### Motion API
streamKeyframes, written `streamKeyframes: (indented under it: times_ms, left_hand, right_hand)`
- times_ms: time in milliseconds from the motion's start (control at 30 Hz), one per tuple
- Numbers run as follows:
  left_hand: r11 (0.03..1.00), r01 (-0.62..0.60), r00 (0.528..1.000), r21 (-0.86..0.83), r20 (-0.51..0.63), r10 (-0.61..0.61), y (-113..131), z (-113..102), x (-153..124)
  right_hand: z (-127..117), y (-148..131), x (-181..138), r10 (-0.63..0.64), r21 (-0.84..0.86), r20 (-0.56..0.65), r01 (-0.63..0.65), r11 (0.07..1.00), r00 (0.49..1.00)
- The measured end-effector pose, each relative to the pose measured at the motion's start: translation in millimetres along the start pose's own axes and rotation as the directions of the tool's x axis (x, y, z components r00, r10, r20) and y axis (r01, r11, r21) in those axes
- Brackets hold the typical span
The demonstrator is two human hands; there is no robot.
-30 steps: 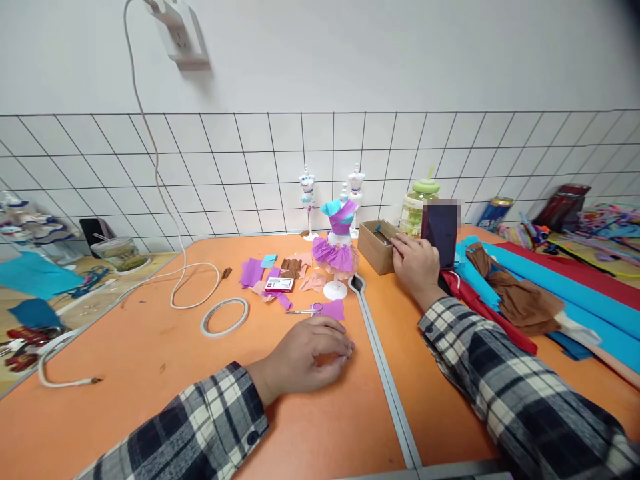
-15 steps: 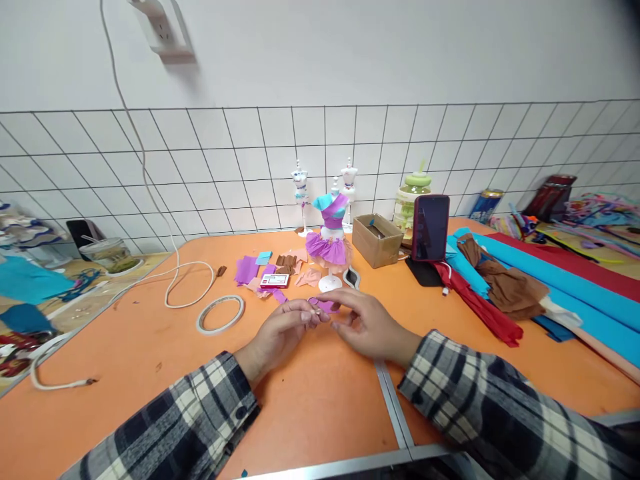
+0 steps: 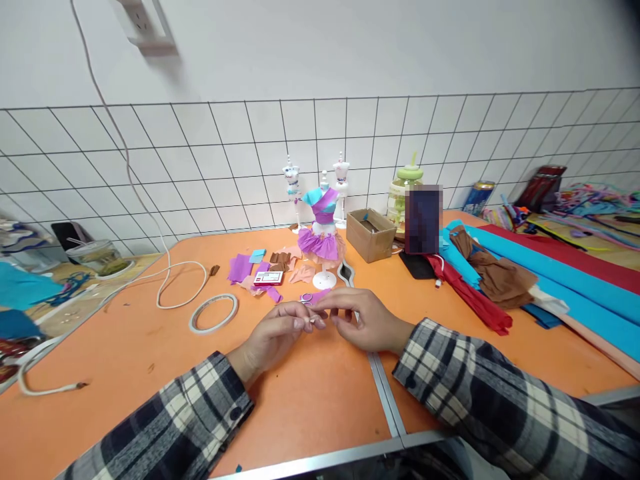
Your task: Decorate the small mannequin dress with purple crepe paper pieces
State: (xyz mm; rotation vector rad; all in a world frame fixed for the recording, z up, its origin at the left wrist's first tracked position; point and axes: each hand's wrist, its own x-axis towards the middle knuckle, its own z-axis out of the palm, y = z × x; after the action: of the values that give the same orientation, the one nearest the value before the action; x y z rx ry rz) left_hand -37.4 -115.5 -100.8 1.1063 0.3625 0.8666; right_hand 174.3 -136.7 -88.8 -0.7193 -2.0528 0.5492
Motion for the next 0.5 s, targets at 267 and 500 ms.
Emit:
streamKeyframes:
  times_ms: [267, 500]
  left_hand:
    - [0.998, 0.016, 0.999, 0.062, 0.048, -0.019, 0.9, -4.8, 0.1]
    - [0.995, 0.059, 0.997, 0.086, 0.039, -0.063, 1.1, -6.2, -0.3]
  right_hand:
    - [6.1, 3.8, -1.3, 0.02, -0.065, -0.058, -0.024, 0.998, 0.998]
    - [-1.2, 1.4, -2.8, -0.104, -0.336, 0.08, 0.125, 0.934, 0.991]
